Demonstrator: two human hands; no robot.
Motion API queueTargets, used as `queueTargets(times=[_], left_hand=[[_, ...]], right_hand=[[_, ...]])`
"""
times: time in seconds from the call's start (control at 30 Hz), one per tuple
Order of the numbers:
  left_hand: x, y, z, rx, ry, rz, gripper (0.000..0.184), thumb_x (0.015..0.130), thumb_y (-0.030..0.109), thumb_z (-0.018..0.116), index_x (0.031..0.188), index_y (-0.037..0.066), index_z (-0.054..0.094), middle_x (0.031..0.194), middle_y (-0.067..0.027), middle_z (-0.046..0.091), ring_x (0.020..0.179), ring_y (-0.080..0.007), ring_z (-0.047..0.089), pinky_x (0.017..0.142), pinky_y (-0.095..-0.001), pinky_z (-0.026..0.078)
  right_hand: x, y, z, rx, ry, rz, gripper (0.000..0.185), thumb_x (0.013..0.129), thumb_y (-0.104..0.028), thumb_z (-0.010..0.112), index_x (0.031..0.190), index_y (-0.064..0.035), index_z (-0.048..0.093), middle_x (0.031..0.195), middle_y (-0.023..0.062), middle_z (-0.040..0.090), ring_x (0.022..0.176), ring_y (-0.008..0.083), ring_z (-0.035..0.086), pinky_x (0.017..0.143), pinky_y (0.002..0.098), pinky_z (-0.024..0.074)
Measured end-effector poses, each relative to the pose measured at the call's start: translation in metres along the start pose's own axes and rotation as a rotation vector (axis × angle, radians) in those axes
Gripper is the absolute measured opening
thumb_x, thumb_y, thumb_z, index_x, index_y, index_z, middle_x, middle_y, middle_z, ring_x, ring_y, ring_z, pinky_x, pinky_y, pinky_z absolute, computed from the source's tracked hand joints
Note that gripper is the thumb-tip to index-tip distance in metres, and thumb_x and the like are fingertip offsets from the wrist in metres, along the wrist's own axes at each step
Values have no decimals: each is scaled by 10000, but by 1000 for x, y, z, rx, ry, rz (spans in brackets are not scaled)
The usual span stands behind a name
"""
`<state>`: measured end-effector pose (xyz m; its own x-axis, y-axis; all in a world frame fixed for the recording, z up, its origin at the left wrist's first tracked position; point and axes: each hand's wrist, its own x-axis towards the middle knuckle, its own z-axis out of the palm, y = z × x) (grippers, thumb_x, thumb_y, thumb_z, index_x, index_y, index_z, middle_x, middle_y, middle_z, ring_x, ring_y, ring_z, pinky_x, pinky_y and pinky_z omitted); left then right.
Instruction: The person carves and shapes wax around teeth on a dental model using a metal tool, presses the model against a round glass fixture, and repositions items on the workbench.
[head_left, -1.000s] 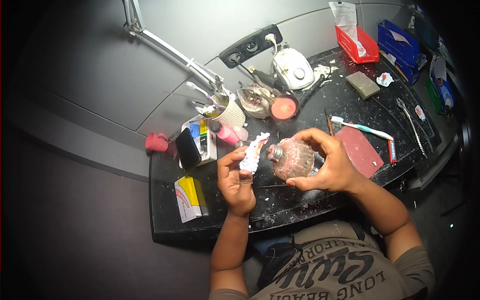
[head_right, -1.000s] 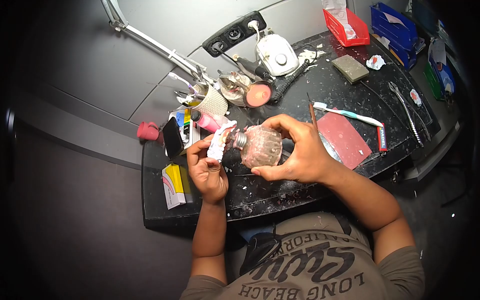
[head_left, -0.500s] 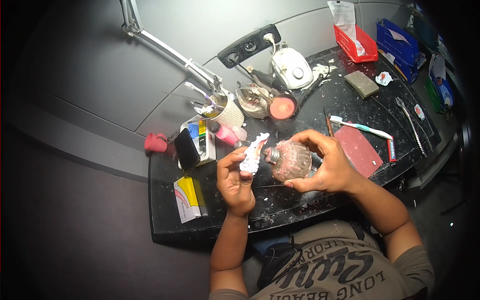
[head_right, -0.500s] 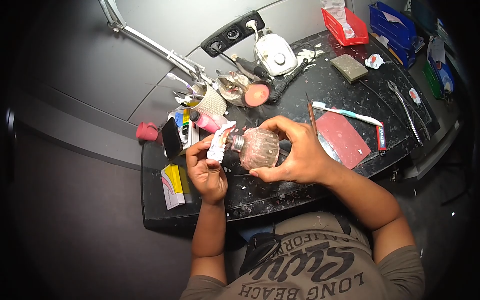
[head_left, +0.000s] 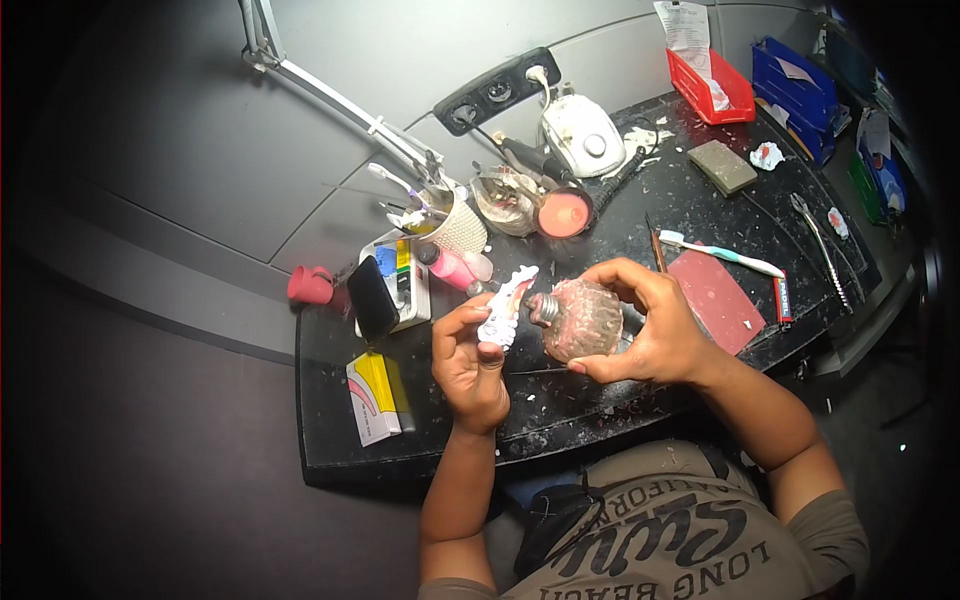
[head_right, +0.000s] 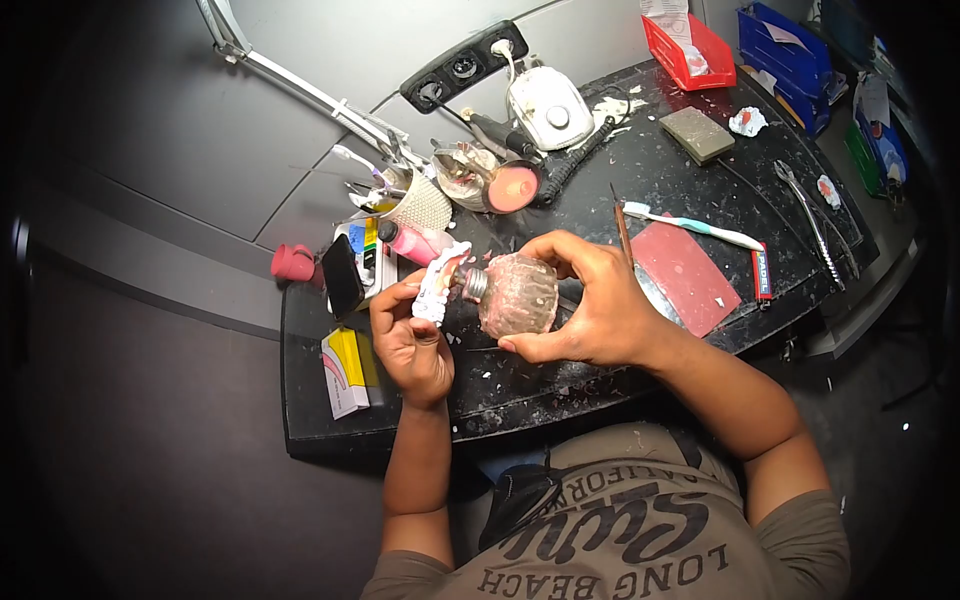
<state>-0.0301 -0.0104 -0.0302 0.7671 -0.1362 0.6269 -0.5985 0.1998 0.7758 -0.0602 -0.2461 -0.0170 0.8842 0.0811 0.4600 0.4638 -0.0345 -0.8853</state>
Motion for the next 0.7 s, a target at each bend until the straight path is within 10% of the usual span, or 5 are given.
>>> queueTargets(times=[0.7], left_hand=[[4,6,1,-167,25,-128,511,1027,311,661,1331,-23,421,1225,-243,636,1109,-333,693,991,-467,571]], right_hand=[[1,0,-4,230,140,51,664,663,-175,980,1188,30,629,1090,78,717,1015,118,681,945,301,540]])
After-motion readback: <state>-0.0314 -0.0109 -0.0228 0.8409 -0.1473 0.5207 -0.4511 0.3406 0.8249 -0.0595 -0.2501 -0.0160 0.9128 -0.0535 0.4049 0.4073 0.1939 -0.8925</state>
